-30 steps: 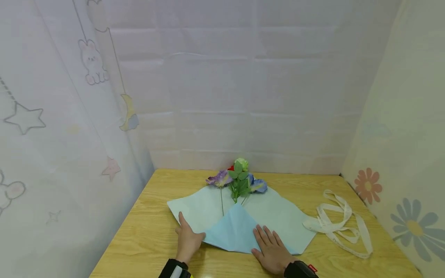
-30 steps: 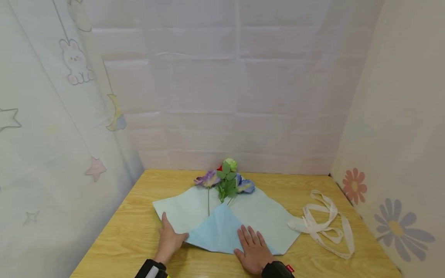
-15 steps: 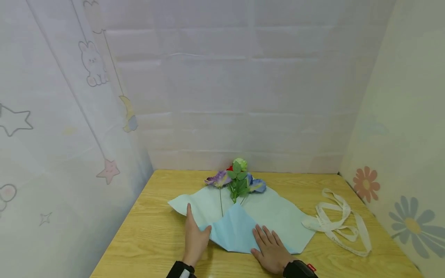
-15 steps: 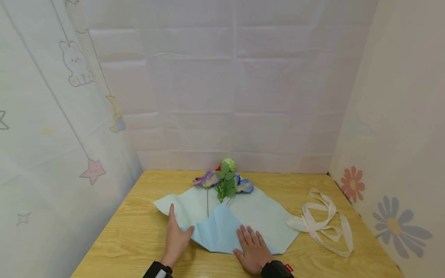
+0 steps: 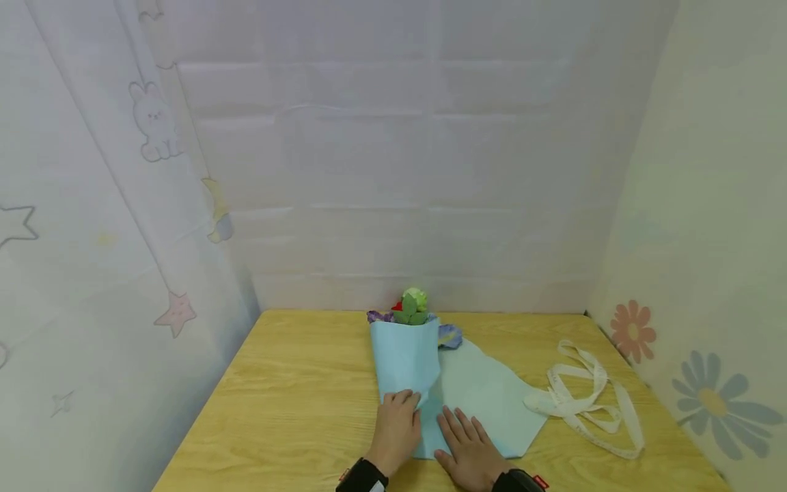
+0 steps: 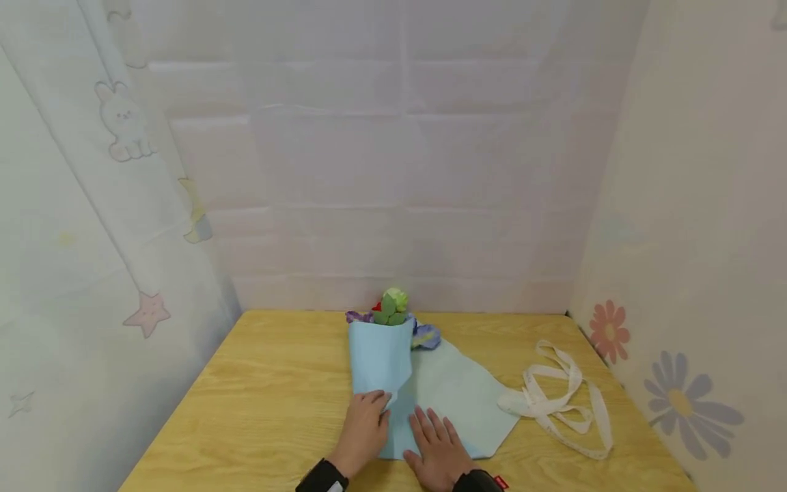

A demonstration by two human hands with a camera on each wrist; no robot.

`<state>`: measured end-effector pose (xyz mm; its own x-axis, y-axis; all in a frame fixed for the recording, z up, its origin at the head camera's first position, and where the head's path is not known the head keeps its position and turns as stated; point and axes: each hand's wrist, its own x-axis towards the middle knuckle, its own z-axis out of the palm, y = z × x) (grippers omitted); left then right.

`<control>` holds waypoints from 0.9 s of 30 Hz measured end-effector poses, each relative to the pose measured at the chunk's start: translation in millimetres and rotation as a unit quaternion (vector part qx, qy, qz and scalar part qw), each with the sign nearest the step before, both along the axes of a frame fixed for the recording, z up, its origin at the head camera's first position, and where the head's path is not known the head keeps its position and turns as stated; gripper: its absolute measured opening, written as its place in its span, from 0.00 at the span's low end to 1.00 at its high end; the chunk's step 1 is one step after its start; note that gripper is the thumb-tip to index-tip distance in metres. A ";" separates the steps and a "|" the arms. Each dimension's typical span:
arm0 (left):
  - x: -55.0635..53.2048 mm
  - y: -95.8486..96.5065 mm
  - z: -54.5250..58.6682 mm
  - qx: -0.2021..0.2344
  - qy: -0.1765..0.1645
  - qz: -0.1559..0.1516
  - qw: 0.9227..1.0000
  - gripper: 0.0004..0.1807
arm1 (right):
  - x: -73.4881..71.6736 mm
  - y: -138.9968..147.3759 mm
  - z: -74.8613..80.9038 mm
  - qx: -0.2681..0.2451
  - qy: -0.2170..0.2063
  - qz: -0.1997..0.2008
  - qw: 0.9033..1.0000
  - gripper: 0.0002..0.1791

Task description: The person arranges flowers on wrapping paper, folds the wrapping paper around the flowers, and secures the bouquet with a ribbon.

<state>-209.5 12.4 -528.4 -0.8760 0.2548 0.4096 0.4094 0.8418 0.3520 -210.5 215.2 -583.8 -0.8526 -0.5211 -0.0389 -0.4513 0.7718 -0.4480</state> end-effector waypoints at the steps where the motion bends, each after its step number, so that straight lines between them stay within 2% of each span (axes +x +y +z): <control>1: 2.8 3.1 -3.8 -0.047 -0.003 -0.003 0.999 0.17 | 1.0 -0.8 0.4 0.002 -0.004 0.002 1.000 0.43; 3: 9.0 7.0 -10.4 -0.125 -0.034 -0.014 0.992 0.20 | 2.4 -2.0 0.4 -0.010 -0.020 0.007 1.000 0.43; 5: 12.7 7.3 -19.2 -0.180 -0.067 -0.032 0.981 0.24 | 4.9 -3.6 3.6 -0.006 -0.029 0.008 1.000 0.43; 7: 14.2 4.8 -26.4 -0.211 -0.094 -0.057 0.971 0.26 | 7.2 -5.2 7.2 0.000 -0.034 0.007 0.999 0.43; 9: 13.7 1.1 -26.7 -0.230 -0.115 -0.082 0.963 0.28 | 8.7 -5.7 12.1 0.009 -0.032 0.001 0.999 0.43; 10: 12.2 -0.8 -27.2 -0.234 -0.121 -0.096 0.960 0.28 | 10.1 -6.1 17.0 0.018 -0.027 -0.003 0.999 0.42; 12: 9.0 -2.6 -23.7 -0.231 -0.139 -0.121 0.955 0.31 | 8.1 -3.5 16.9 0.026 -0.018 -0.006 0.999 0.42; 15: 7.5 -4.0 -15.7 -0.229 -0.168 -0.135 0.949 0.34 | 7.5 -1.8 21.0 0.032 -0.010 -0.007 0.999 0.40; 16: 7.4 -4.4 -17.0 -0.224 -0.166 -0.138 0.950 0.35 | 7.7 -1.3 21.4 0.031 -0.007 -0.006 0.999 0.39; 18: 9.5 -4.0 -14.8 -0.224 -0.163 -0.135 0.951 0.36 | 9.2 -1.5 24.9 0.032 -0.003 -0.006 0.999 0.38; 22: 13.2 -4.0 -18.5 -0.237 -0.148 -0.127 0.952 0.37 | 14.8 -3.0 34.3 0.033 0.006 0.000 0.999 0.36; 25: 13.6 -3.5 -20.0 -0.250 -0.161 -0.120 0.947 0.38 | 16.2 -2.4 33.4 0.009 0.005 0.008 1.000 0.37; 27: 12.6 -3.5 -21.7 -0.265 -0.169 -0.113 0.943 0.41 | 15.8 -1.6 29.7 -0.033 -0.002 0.006 0.999 0.36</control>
<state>-196.9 8.9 -550.2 -0.8320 0.5413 -0.1210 0.5396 0.8405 0.0498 -194.7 213.6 -554.1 -0.8458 -0.5335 -0.0082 -0.4587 0.7349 -0.4995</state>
